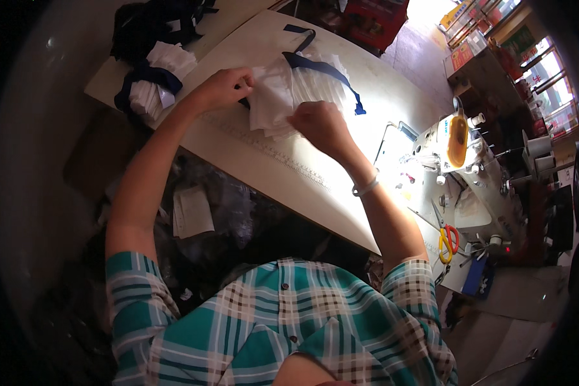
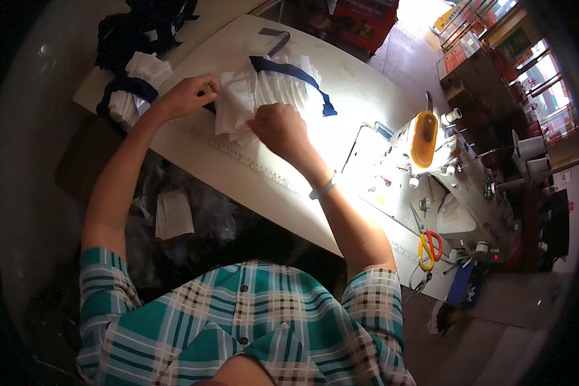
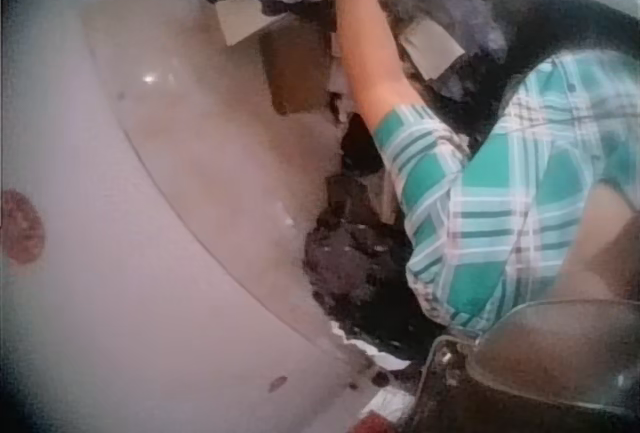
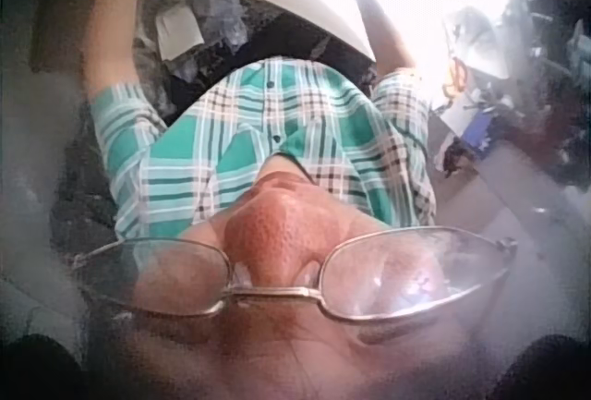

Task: The person folds white fabric masks, trims loose threads with scissors, and bundles them with a blue elastic band. The person then places the bundled masks into a black bin and continues folding additional masks.

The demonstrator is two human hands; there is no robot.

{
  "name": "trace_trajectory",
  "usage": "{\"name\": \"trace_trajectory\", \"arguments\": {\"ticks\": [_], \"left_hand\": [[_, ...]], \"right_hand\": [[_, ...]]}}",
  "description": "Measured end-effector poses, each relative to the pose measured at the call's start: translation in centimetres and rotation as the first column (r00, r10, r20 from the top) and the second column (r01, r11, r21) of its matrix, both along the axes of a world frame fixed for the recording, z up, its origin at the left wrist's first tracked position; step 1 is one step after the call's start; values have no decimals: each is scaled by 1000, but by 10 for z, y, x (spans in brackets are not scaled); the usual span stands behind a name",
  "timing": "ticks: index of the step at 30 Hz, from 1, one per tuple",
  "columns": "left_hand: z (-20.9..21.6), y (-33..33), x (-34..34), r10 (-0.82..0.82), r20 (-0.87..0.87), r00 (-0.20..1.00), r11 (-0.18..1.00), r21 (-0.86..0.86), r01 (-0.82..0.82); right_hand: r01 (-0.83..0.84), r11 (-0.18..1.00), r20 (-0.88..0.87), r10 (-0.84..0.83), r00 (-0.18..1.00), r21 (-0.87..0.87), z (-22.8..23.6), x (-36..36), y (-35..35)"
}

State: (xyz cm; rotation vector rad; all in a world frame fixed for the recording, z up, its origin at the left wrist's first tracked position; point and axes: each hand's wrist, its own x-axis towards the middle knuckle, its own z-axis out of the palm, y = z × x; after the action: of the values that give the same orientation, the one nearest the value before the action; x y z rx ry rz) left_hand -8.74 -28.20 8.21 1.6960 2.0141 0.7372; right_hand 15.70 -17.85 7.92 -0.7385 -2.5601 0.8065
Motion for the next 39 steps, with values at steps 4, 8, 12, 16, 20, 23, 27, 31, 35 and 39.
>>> {"name": "trace_trajectory", "arguments": {"ticks": [4, 8, 12, 16, 20, 23, 27, 31, 35, 39], "left_hand": [[4, -14, -7, -32, -45, 998, 998, -52, 30], [13, -2, 17, -55, -28, 998, 998, 15, 56], [14, 18, 32, -55, -56, 997, 998, -9, 55], [-4, 34, 28, -132, -101, 986, 987, -104, 122], [-7, 39, 24, -154, -83, 985, 980, -137, 142], [-3, 41, 26, -164, -81, 983, 977, -149, 151], [-1, 45, 26, -180, -121, 976, 974, -158, 160], [9, 43, 32, -130, -170, 977, 973, -209, 93], [12, 47, 33, -183, -287, 940, 974, -182, 134], [40, 29, 15, -262, -157, 952, 944, -245, 219]], "right_hand": [[304, 934, -386, -215, 897, 188, 12, 21, 45], [432, 893, -277, -386, 880, 127, -18, 34, 109], [250, 966, -41, -253, 967, -67, -14, 32, 118], [66, 902, -347, -231, 909, -427, -17, 25, 147], [-16, 938, -308, -97, 946, -346, 15, 24, 132], [-56, 995, -11, 55, 998, -77, 13, 13, 129], [3, 979, -233, 45, 971, 203, -1, -2, 182], [-116, 893, -511, -138, 849, -435, 59, -17, 140], [-459, 870, -422, 353, 835, -181, 75, -52, 83], [-185, 856, -160, 122, 980, -482, 77, -73, 24]]}}
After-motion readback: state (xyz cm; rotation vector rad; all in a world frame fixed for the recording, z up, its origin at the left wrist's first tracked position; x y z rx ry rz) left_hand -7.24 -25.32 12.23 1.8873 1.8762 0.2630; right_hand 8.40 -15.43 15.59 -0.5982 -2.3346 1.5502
